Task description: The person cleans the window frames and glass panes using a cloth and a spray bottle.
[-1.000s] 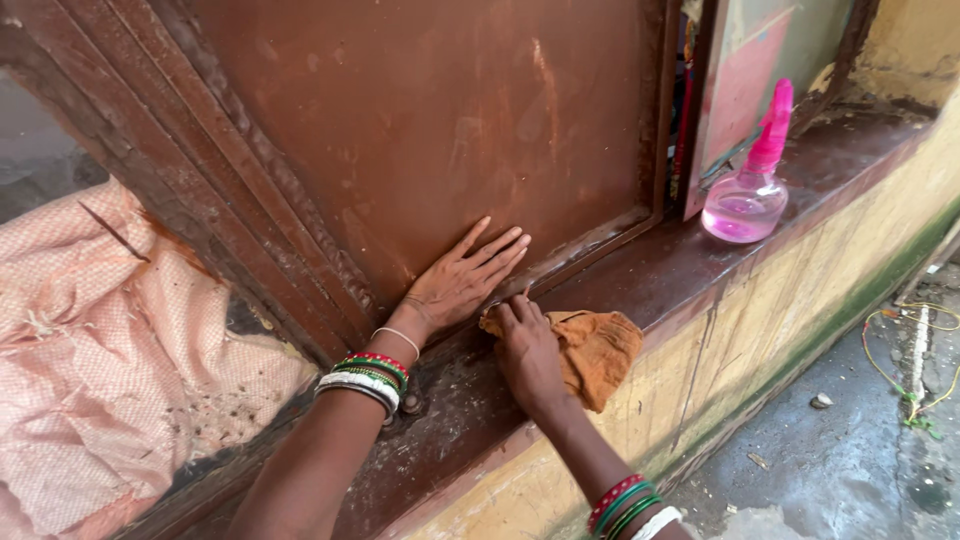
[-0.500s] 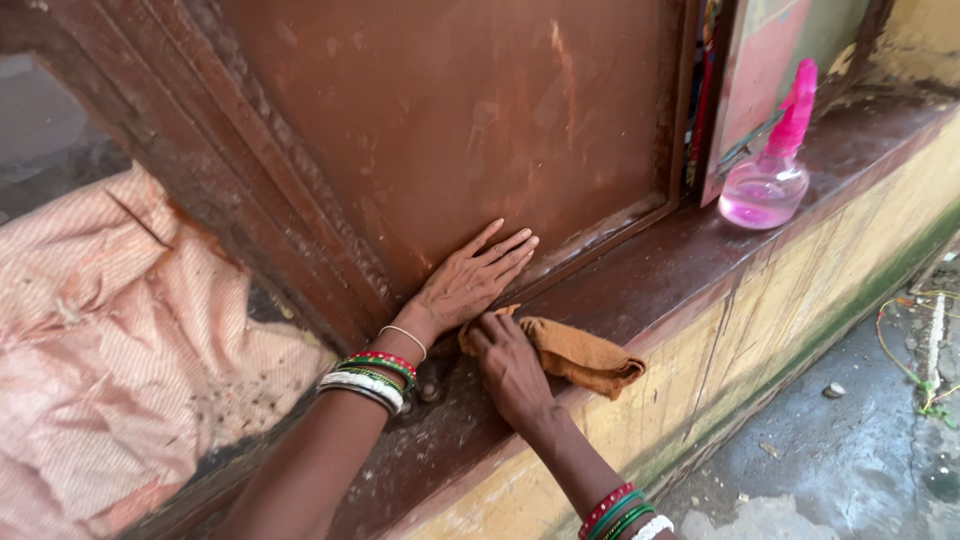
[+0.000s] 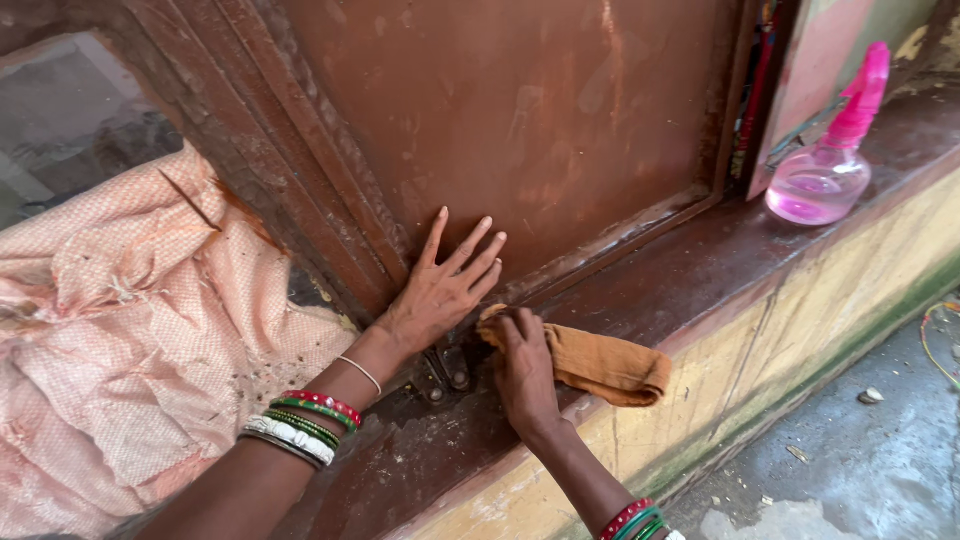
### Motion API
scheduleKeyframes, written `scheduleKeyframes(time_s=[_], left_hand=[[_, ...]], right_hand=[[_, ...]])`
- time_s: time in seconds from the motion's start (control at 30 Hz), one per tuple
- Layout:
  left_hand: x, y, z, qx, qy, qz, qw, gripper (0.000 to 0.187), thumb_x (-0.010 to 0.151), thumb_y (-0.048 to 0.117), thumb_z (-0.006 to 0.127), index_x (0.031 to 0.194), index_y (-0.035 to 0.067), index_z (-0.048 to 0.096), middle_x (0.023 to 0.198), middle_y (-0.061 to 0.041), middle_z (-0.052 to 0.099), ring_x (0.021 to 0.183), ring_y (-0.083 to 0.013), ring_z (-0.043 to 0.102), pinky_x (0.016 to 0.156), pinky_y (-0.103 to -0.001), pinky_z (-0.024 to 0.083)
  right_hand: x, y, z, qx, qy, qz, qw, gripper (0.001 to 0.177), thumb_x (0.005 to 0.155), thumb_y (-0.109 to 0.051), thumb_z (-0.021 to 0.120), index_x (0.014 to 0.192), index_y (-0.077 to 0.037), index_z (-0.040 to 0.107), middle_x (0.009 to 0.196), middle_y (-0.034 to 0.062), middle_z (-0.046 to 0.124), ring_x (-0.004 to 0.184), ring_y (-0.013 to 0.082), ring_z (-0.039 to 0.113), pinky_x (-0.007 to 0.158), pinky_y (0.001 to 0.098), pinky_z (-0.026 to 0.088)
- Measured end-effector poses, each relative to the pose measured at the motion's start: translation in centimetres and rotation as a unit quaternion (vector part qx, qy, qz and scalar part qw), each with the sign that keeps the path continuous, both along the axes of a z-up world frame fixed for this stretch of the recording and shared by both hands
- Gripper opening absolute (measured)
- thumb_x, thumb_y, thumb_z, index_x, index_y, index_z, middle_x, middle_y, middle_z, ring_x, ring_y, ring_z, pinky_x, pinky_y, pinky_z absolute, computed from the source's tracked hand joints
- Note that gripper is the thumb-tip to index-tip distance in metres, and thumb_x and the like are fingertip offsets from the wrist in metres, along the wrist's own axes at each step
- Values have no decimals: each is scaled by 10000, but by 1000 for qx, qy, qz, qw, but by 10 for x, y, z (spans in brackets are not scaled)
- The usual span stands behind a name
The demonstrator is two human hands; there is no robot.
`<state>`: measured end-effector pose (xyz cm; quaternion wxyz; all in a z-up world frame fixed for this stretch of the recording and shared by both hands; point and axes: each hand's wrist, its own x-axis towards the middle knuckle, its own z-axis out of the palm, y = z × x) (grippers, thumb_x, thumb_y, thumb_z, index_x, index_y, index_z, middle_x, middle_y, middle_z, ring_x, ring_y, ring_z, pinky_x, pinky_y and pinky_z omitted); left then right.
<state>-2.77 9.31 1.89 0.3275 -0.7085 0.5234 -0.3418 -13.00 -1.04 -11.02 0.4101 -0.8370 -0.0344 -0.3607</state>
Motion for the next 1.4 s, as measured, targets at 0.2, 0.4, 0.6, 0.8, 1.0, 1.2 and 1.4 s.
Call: scheduleKeyframes(time_s=[0.2, 0.4, 0.6, 0.8, 1.0, 1.2, 1.4], left_hand=[[-3, -11, -2, 15, -22, 0, 1000, 565, 960, 294, 538, 1509, 182, 467, 1681, -96, 232, 1556, -323, 141, 1227, -651, 91], [-4, -8, -6, 4, -58, -1, 998, 575, 956, 329, 504, 1517, 209, 466, 1692, -65, 222, 1559, -289, 140, 1251, -596, 96], [-1, -7, -12, -20, -48, -10, 999, 545, 976, 345, 506, 1502, 199, 505, 1691, -57, 234, 1568, -278, 159, 1273, -565, 96], [1, -10, -18, -23, -60, 0, 998, 514, 971, 341, 519, 1475, 238, 512, 1692, -48, 232, 1564, -278, 163, 1273, -557, 104], [1, -9, -21, -42, -48, -6, 998, 499, 976, 343, 516, 1461, 225, 536, 1692, -52, 240, 1566, -275, 165, 1276, -544, 103], [4, -9, -27, -65, -45, -20, 997, 475, 977, 310, 525, 1439, 205, 563, 1688, -52, 261, 1567, -269, 175, 1283, -533, 116], [0, -8, -28, -67, -36, -24, 997, 461, 980, 316, 525, 1422, 196, 571, 1682, -61, 272, 1564, -274, 186, 1283, -534, 122]], right_hand=[[9, 2, 4, -76, -28, -5, 997, 460, 680, 146, 599, 1132, 69, 625, 1166, 252, 567, 1110, 438, 527, 943, 502, 470], [13, 0, -21, -105, -47, 50, 992, 457, 765, 157, 568, 1166, -32, 679, 1230, 205, 590, 1153, 377, 556, 979, 425, 525], [1, -1, 5, -83, -30, -19, 996, 468, 659, 171, 611, 1105, 42, 662, 1073, 229, 593, 1006, 391, 563, 881, 490, 527], [12, -11, -8, -172, -73, 83, 979, 439, 711, 135, 620, 1119, -7, 694, 1166, 185, 596, 1094, 372, 573, 945, 451, 523], [-1, -4, 0, -158, 0, 25, 987, 438, 721, 138, 633, 1137, 16, 691, 1099, 158, 587, 1025, 314, 556, 938, 427, 508], [3, -2, 3, -297, 25, -20, 954, 363, 795, 90, 626, 1135, 2, 719, 1070, 137, 594, 977, 275, 535, 882, 380, 492], [7, -1, -1, -278, 19, -6, 960, 279, 807, 43, 647, 1068, -5, 735, 1079, 96, 623, 971, 261, 558, 892, 377, 497]])
